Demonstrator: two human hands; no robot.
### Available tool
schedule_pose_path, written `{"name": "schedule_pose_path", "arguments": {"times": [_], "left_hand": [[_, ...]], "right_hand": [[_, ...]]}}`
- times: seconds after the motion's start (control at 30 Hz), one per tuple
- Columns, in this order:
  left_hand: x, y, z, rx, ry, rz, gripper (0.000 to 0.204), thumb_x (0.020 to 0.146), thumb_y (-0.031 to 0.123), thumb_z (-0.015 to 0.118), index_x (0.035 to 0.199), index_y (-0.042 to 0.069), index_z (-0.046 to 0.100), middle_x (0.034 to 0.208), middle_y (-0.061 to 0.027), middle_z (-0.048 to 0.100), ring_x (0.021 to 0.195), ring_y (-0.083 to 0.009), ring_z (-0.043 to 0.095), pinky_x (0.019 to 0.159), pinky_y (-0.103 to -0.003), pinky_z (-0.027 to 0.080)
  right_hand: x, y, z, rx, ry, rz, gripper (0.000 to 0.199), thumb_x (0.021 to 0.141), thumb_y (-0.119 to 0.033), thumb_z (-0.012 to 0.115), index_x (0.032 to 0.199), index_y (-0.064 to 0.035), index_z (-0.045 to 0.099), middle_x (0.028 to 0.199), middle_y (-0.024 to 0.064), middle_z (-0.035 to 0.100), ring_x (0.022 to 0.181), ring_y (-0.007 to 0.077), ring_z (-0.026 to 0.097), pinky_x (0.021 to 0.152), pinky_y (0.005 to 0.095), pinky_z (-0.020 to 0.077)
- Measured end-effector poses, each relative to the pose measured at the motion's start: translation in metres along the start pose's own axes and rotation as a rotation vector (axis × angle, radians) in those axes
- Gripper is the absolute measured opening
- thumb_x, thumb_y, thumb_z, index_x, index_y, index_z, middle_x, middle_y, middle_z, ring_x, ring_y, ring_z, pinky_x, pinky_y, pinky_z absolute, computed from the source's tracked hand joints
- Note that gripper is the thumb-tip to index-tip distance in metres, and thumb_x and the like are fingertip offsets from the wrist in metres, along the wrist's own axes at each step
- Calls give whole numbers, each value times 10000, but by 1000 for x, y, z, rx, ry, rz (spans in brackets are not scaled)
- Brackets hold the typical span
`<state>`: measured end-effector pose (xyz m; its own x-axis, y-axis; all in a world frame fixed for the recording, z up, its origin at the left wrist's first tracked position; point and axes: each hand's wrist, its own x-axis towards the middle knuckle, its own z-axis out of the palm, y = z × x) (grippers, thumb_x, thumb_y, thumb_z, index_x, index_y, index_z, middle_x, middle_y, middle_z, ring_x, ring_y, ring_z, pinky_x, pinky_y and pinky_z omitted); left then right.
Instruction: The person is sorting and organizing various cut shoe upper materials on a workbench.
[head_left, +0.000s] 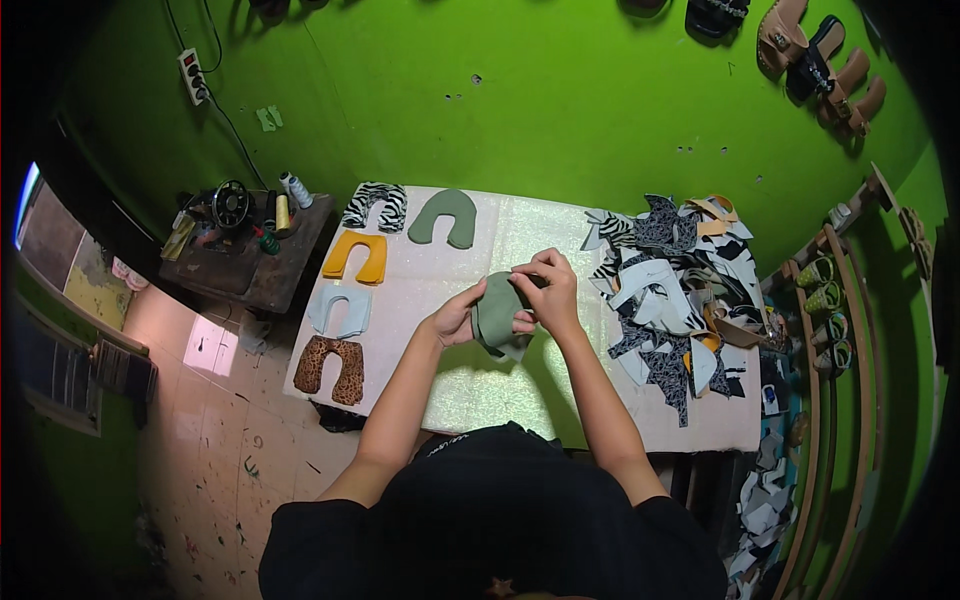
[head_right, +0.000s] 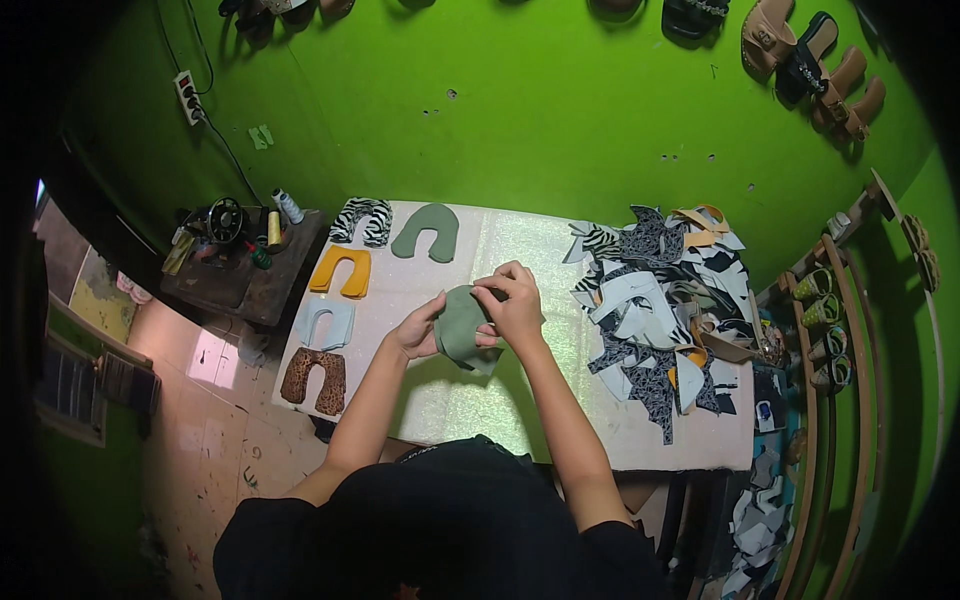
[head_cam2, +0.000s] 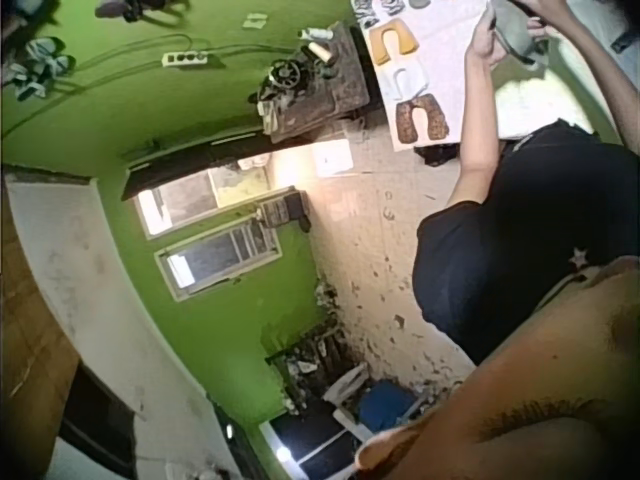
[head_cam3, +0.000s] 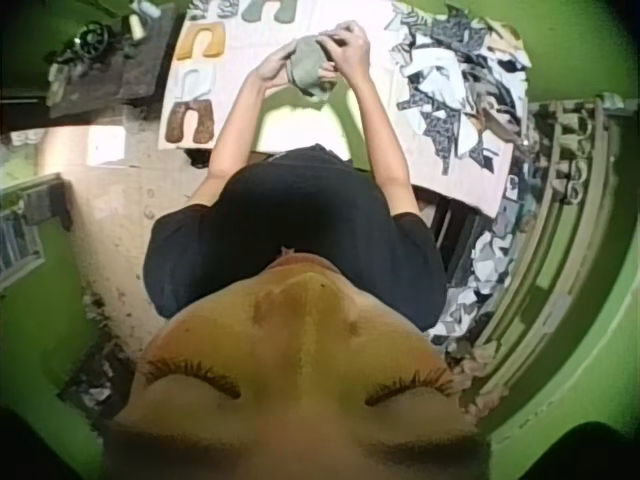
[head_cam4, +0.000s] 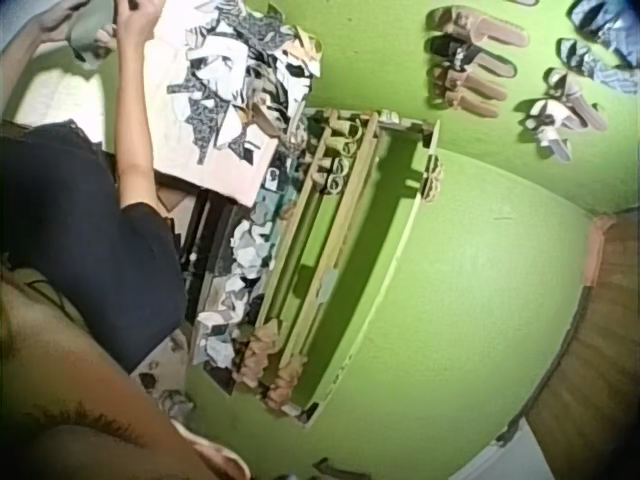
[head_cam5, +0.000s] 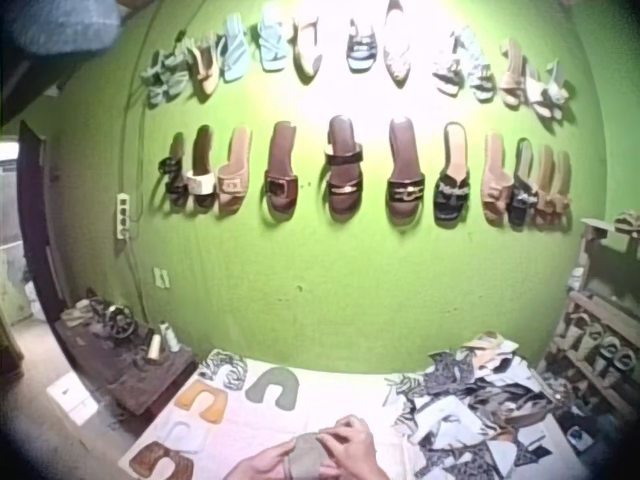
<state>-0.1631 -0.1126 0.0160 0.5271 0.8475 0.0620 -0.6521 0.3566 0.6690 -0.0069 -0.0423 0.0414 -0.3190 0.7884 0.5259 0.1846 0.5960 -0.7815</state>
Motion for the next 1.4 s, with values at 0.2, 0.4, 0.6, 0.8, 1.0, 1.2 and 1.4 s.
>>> {"name": "schedule_pose_path", "arguments": {"times": [0.2,0.4,0.6,0.8,1.0,1.2,1.4], "left_hand": [[-7,11,-16,61,52,-7,543,931,422,197,1312,38,248,1181,-225,468,1098,-367,476,970,-431,357],[-16,22,-17,64,1,-33,594,919,472,170,1316,37,249,1214,-223,444,1106,-332,478,968,-411,364],[-20,24,-25,35,-45,-43,646,903,512,186,1317,19,246,1234,-225,431,1102,-316,488,957,-390,374],[-19,27,-22,29,-43,-36,610,910,466,249,1318,13,244,1220,-248,437,1095,-338,490,952,-384,373],[-17,23,-28,16,-111,-51,643,885,476,327,1317,9,236,1226,-295,400,1100,-380,471,949,-408,360],[-20,24,-24,14,-118,-56,558,845,263,432,1292,-18,255,1191,-275,439,1071,-360,500,955,-420,361],[-22,32,-21,-26,-139,-62,546,748,100,443,1257,-34,296,1106,-233,498,1036,-341,528,903,-416,405]], "right_hand": [[-3,-1,18,-103,126,-146,73,674,-74,675,741,-52,658,681,62,543,631,175,530,551,301,425],[3,-12,17,3,-153,235,129,736,-115,631,802,-4,623,701,104,618,550,169,565,526,272,442],[1,-18,29,56,-108,238,148,745,-134,631,796,4,617,699,109,618,619,157,582,588,271,454],[-6,-2,31,166,-54,272,135,750,-117,629,790,11,609,710,67,614,700,110,572,648,252,448],[-8,-5,27,207,-70,302,116,758,-106,625,790,4,607,712,57,610,669,95,551,623,241,440],[-9,-11,24,24,-72,284,133,752,-125,634,793,-3,604,790,48,603,647,89,502,581,233,403],[-9,2,26,143,-66,165,213,807,-191,575,903,-1,575,843,61,584,730,120,508,659,259,416]]}}
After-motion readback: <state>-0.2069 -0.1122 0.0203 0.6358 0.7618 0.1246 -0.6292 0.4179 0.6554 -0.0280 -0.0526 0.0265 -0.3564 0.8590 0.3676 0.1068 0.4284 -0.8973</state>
